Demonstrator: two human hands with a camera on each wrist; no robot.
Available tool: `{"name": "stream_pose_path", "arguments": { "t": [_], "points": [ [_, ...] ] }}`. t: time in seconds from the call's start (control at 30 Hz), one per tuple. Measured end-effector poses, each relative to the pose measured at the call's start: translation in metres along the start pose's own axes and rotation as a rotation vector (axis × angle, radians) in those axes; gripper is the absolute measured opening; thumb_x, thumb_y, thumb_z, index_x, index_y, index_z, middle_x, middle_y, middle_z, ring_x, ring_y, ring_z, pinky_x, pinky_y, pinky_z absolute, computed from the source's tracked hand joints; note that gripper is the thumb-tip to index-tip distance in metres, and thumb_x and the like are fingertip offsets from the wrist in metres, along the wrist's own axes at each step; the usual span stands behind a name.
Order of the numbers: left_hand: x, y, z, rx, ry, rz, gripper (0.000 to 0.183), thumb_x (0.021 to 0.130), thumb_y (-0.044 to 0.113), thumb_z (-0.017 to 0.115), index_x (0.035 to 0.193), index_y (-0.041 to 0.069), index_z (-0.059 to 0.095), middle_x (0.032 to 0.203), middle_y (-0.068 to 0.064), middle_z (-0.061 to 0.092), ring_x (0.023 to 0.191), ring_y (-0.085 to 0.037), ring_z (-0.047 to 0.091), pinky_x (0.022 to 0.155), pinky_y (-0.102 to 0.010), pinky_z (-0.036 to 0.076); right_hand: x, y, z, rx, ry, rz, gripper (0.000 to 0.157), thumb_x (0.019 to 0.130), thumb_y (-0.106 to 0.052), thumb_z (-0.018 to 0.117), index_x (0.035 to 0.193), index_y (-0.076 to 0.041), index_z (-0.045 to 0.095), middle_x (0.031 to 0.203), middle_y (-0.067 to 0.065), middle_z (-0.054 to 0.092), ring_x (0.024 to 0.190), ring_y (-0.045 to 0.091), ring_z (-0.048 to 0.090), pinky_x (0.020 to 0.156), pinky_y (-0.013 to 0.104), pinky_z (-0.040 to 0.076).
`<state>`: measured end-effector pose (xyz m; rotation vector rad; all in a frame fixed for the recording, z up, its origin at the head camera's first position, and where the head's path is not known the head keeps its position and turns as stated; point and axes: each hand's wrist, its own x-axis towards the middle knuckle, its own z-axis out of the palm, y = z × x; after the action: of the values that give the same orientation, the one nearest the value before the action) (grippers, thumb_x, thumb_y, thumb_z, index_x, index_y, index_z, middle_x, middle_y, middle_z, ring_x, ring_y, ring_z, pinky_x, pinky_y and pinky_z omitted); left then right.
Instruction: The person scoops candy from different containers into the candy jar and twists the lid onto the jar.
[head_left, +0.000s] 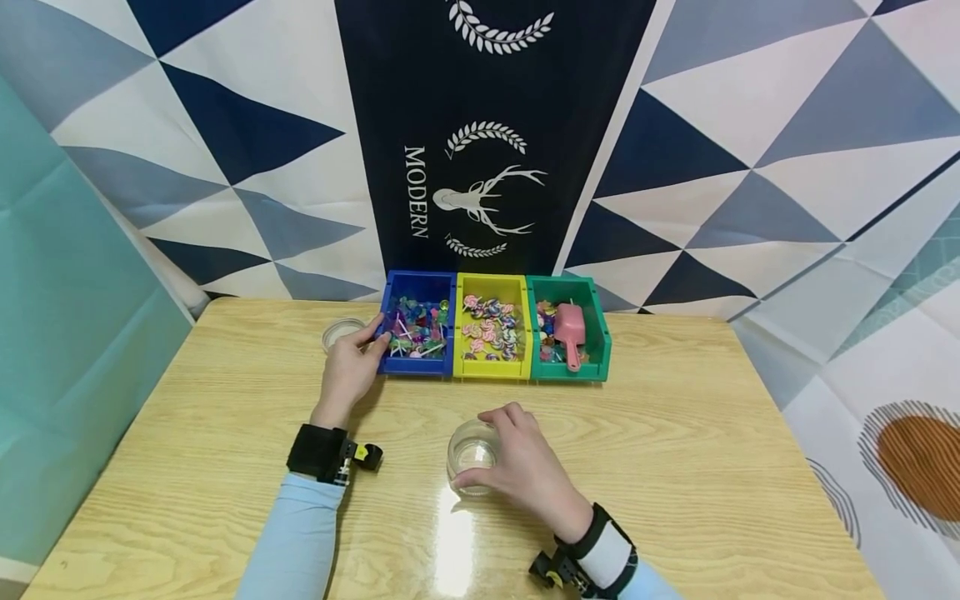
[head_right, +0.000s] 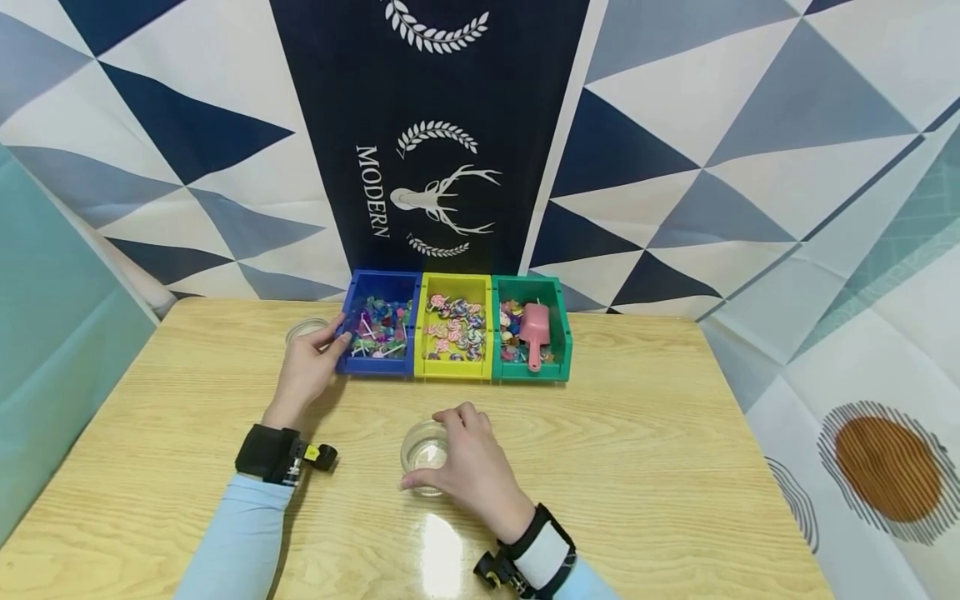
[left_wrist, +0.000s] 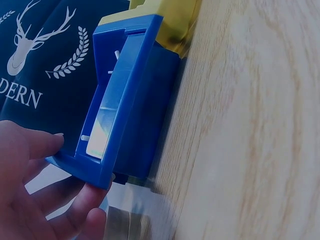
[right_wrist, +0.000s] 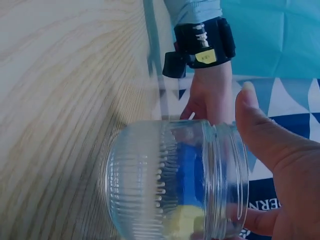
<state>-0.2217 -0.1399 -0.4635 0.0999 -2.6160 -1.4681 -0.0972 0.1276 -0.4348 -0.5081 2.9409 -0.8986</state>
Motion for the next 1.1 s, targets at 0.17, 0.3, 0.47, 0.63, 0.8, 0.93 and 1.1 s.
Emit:
{"name": "stream_pose_path", "arguments": {
  "t": [0.17,0.3,0.47,0.63,0.8,0.93,1.1],
  "points": [
    [-0.001,-0.001,-0.001,-0.004,-0.004,0.004,0.042,0.102,0.034,0.059,0.143,0.026,0.055,0.136,-0.013,0.060,0.048,-0.017,0.025,0.045,-0.030,0.027,0.001,0.006,-0.004,0.043,-0.050,0.038,0.084,0.070,-0.058,0.083,0.130,-0.004,0.060,0.108,0.003,0.057,0.096,0.018,0.055,0.082,0.039,0.050],
    [-0.001,-0.002,0.000,0.013,0.009,0.004,0.042,0.101,0.035,0.060,0.143,0.027,0.055,0.136,-0.012,0.060,0.048,-0.016,0.025,0.045,-0.030,0.027,0.006,0.023,-0.016,0.110,-0.012,0.105,0.069,0.085,-0.054,0.074,0.131,-0.004,0.060,0.111,0.005,0.061,0.095,0.019,0.060,0.079,0.038,0.051],
    [0.001,-0.002,0.000,0.007,0.015,0.003,0.042,0.101,0.035,0.060,0.142,0.028,0.056,0.138,-0.011,0.059,0.064,-0.025,0.052,0.051,-0.032,0.032,0.018,0.054,-0.039,0.115,0.165,0.137,0.046,0.099,-0.042,0.062,0.121,-0.002,0.066,0.106,0.009,0.065,0.089,0.021,0.063,0.076,0.039,0.053],
    [0.000,0.000,0.001,-0.013,-0.001,-0.002,0.043,0.101,0.035,0.059,0.143,0.026,0.054,0.138,-0.011,0.058,0.130,-0.030,0.050,0.073,-0.045,0.045,0.028,0.082,-0.056,0.021,0.329,0.111,0.032,0.095,-0.023,0.070,0.113,0.003,0.068,0.101,0.016,0.064,0.090,0.030,0.061,0.076,0.045,0.050],
    [-0.001,0.000,0.001,-0.017,-0.009,-0.004,0.044,0.101,0.035,0.060,0.144,0.026,0.054,0.139,-0.012,0.058,0.131,-0.030,0.049,0.084,-0.047,0.047,0.043,0.099,-0.059,-0.113,0.398,0.084,0.029,0.091,-0.015,0.074,0.109,0.006,0.068,0.102,0.022,0.062,0.093,0.038,0.058,0.079,0.051,0.047],
    [0.000,-0.001,0.001,-0.009,-0.007,-0.005,0.043,0.101,0.035,0.060,0.144,0.026,0.054,0.138,-0.012,0.058,0.125,-0.032,0.054,0.083,-0.044,0.047,0.061,0.104,-0.060,-0.201,0.381,0.092,0.027,0.093,-0.014,0.071,0.108,0.008,0.068,0.102,0.022,0.061,0.092,0.036,0.057,0.081,0.049,0.047],
    [0.001,-0.001,0.001,-0.008,-0.002,-0.008,0.043,0.101,0.035,0.060,0.144,0.026,0.054,0.137,-0.012,0.059,0.128,-0.031,0.052,0.102,-0.048,0.044,0.082,0.107,-0.064,-0.311,0.312,0.148,0.022,0.091,-0.011,0.070,0.101,0.008,0.066,0.093,0.021,0.059,0.084,0.035,0.058,0.073,0.048,0.049]
  ]
}}
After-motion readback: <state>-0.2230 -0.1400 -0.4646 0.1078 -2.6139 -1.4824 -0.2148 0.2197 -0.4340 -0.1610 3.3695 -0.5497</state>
